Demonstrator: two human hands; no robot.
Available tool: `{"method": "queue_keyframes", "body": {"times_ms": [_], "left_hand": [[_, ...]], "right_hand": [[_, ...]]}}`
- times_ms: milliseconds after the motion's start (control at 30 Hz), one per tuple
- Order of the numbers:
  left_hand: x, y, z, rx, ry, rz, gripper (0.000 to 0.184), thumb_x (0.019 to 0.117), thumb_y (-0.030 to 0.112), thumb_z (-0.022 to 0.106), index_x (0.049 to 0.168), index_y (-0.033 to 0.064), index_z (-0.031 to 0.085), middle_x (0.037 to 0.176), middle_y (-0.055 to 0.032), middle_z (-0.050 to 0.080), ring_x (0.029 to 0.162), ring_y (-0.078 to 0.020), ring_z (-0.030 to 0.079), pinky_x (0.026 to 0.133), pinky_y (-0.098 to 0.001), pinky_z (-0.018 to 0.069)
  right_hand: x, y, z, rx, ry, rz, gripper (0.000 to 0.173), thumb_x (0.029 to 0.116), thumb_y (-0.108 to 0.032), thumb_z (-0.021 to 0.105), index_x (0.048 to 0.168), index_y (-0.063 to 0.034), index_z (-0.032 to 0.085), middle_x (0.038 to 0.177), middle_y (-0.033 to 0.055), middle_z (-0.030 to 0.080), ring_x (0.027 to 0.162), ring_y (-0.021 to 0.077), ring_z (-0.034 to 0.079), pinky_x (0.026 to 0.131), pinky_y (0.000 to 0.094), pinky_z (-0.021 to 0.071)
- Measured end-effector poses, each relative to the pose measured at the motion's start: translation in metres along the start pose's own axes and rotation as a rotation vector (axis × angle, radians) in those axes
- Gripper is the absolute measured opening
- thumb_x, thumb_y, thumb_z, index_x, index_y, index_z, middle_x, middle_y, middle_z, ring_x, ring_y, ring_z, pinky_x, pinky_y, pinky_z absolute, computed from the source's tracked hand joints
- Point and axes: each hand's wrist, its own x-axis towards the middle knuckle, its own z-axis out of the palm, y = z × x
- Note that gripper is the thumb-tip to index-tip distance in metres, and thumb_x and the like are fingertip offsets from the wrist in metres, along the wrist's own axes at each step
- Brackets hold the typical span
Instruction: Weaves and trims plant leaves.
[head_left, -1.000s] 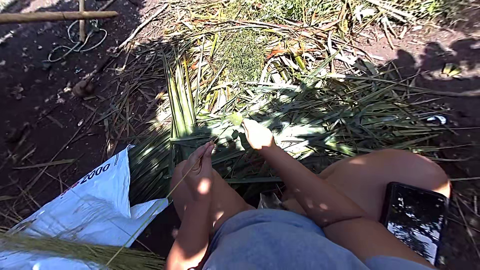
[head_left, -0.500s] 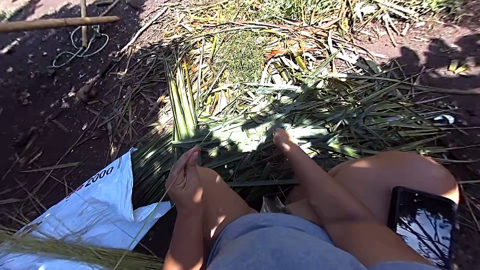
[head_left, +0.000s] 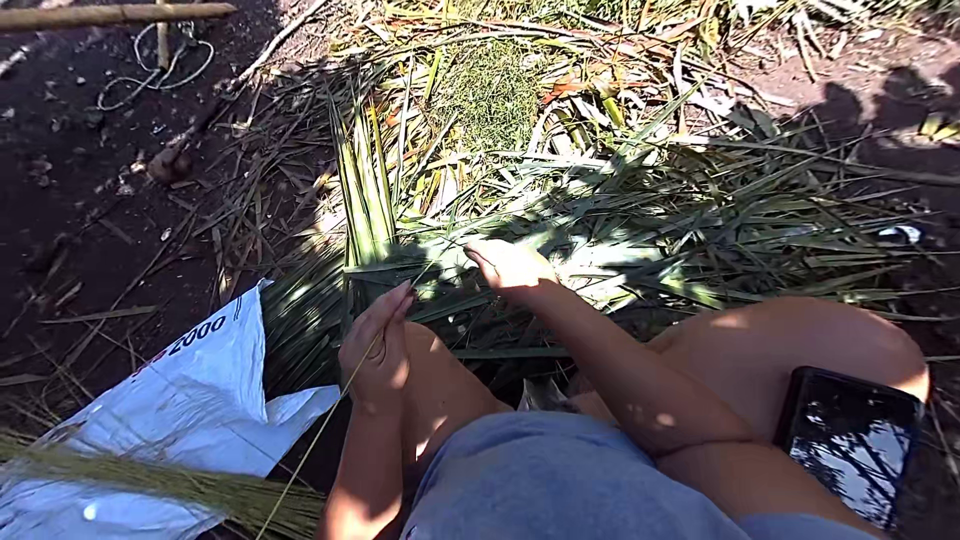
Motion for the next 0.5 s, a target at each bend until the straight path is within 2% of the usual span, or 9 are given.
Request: {"method": "queue_keyframes", "body": {"times_ms": [133, 200, 233, 267, 300, 333, 367, 433, 500], "left_hand": [[0.004, 0.003, -0.009, -0.09, 0.126, -0.003, 0.022, 0.1015, 0.013, 0.064, 0.117, 0.0198, 0.077, 0.111, 0.005, 0.077, 0.101, -0.0114, 0.073, 0.09, -0.0311, 0.0612], [0.005, 0.005, -0.01, -0.103, 0.176, -0.045, 0.021, 0.1015, 0.013, 0.064, 0.115, 0.0215, 0.077, 0.109, 0.0065, 0.077, 0.1, -0.01, 0.073, 0.09, -0.0299, 0.0607], [0.005, 0.006, -0.007, -0.121, 0.208, -0.084, 0.019, 0.101, 0.013, 0.064, 0.113, 0.0207, 0.078, 0.107, 0.0064, 0.078, 0.098, -0.0096, 0.074, 0.09, -0.0296, 0.061], [0.004, 0.009, -0.003, -0.149, 0.239, -0.136, 0.018, 0.1006, 0.012, 0.065, 0.11, 0.02, 0.078, 0.104, 0.0064, 0.078, 0.096, -0.0091, 0.074, 0.088, -0.029, 0.0613], [0.004, 0.012, 0.003, -0.192, 0.271, -0.203, 0.017, 0.1001, 0.011, 0.065, 0.108, 0.0185, 0.078, 0.101, 0.0052, 0.078, 0.093, -0.0097, 0.075, 0.087, -0.0287, 0.0618], [0.004, 0.015, 0.009, -0.234, 0.307, -0.282, 0.015, 0.0997, 0.008, 0.065, 0.105, 0.0163, 0.077, 0.098, 0.0031, 0.079, 0.091, -0.0111, 0.075, 0.085, -0.0292, 0.0626], [0.004, 0.019, 0.016, -0.275, 0.352, -0.36, 0.015, 0.0994, 0.004, 0.063, 0.101, 0.0133, 0.075, 0.095, 0.0003, 0.079, 0.088, -0.0131, 0.076, 0.082, -0.0302, 0.0633], [0.007, 0.025, 0.029, -0.323, 0.435, -0.496, 0.017, 0.0995, -0.003, 0.058, 0.096, 0.0081, 0.071, 0.089, -0.0029, 0.079, 0.082, -0.015, 0.077, 0.077, -0.031, 0.0647], [0.007, 0.029, 0.035, -0.361, 0.458, -0.594, 0.017, 0.1012, -0.004, 0.054, 0.096, 0.0051, 0.068, 0.086, -0.0049, 0.078, 0.08, -0.0159, 0.077, 0.076, -0.031, 0.0648]], "right_hand": [[0.016, 0.056, 0.001, 0.03, -0.035, 0.389, 0.045, 0.1137, -0.028, 0.034, 0.144, -0.0031, 0.055, 0.135, 0.0261, 0.062, 0.127, 0.0448, 0.059, 0.104, 0.0644, 0.0441], [0.007, 0.051, -0.005, 0.171, 0.137, 0.337, 0.046, 0.1131, -0.029, 0.037, 0.142, -0.0001, 0.057, 0.133, 0.0255, 0.064, 0.126, 0.0416, 0.061, 0.106, 0.0618, 0.0437], [0.001, 0.037, -0.007, 0.28, 0.222, 0.251, 0.045, 0.112, -0.029, 0.04, 0.14, -0.0001, 0.06, 0.126, 0.0232, 0.068, 0.117, 0.0365, 0.065, 0.103, 0.0566, 0.0478], [-0.006, 0.017, -0.009, 0.416, 0.254, 0.177, 0.042, 0.1113, -0.027, 0.042, 0.138, -0.0017, 0.062, 0.114, 0.0185, 0.071, 0.101, 0.0271, 0.067, 0.092, 0.0472, 0.0521], [-0.012, -0.003, -0.011, 0.564, 0.218, 0.113, 0.038, 0.1108, -0.026, 0.044, 0.135, -0.0041, 0.064, 0.096, 0.0107, 0.069, 0.082, 0.0162, 0.062, 0.077, 0.0363, 0.0527], [-0.017, -0.022, -0.012, 0.742, 0.107, 0.057, 0.037, 0.1102, -0.024, 0.043, 0.133, -0.0048, 0.064, 0.083, 0.0041, 0.062, 0.071, 0.0094, 0.058, 0.068, 0.0288, 0.0513], [-0.02, -0.034, -0.01, 0.949, -0.031, 0.013, 0.036, 0.1085, -0.022, 0.043, 0.134, -0.0038, 0.061, 0.077, 0.0001, 0.06, 0.067, 0.0062, 0.059, 0.066, 0.0245, 0.0538], [-0.023, -0.048, -0.002, 1.305, -0.229, 0.0, 0.031, 0.1076, -0.015, 0.046, 0.134, -0.0018, 0.058, 0.075, -0.0008, 0.061, 0.064, 0.0057, 0.062, 0.064, 0.02, 0.0557], [-0.021, -0.049, 0.003, 1.468, -0.276, 0.075, 0.028, 0.1069, -0.012, 0.049, 0.131, -0.0023, 0.06, 0.076, 0.0006, 0.062, 0.061, 0.0059, 0.06, 0.059, 0.0187, 0.0541]]}}
